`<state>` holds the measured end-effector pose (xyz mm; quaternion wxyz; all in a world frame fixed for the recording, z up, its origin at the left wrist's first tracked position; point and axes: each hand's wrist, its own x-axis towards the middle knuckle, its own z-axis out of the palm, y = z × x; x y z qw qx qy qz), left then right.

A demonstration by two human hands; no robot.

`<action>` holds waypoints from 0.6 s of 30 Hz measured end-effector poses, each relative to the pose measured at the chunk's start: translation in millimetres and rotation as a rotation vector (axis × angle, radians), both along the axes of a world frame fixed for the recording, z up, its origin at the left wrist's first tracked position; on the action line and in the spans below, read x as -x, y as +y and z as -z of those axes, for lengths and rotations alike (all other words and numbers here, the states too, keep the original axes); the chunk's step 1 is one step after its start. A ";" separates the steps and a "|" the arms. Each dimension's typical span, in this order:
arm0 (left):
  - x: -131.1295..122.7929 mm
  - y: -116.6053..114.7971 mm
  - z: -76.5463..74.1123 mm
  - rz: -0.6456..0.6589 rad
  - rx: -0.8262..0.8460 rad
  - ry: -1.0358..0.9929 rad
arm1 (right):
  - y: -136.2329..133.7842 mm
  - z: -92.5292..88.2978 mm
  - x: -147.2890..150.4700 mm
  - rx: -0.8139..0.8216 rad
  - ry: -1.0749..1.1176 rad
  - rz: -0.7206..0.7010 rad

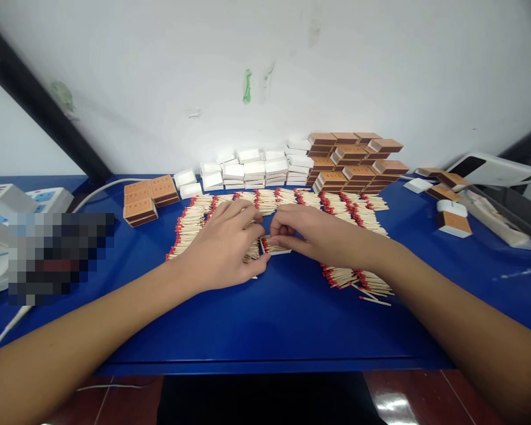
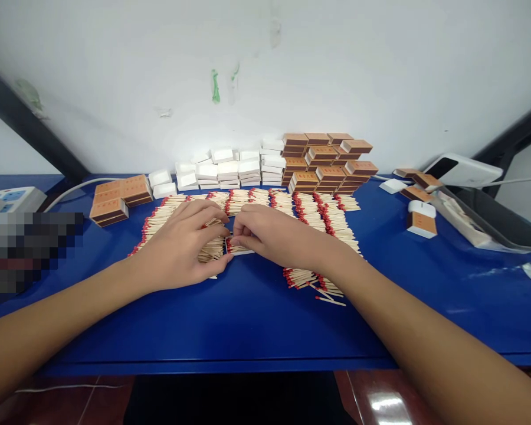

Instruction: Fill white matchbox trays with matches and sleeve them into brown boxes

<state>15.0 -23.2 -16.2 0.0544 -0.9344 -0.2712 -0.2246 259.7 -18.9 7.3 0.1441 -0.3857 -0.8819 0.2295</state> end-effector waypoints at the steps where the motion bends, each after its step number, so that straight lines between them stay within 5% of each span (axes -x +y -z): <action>1: 0.0 0.0 0.0 -0.001 -0.005 -0.001 | 0.6 0.2 -1.2 -0.003 -0.005 0.004; 12: 0.0 -0.5 0.0 -0.013 -0.002 0.005 | 4.9 -2.7 -13.0 0.002 -0.083 0.031; 18: 0.1 -0.1 0.8 -0.017 0.001 0.016 | 26.2 -0.2 -25.7 -0.252 -0.128 0.259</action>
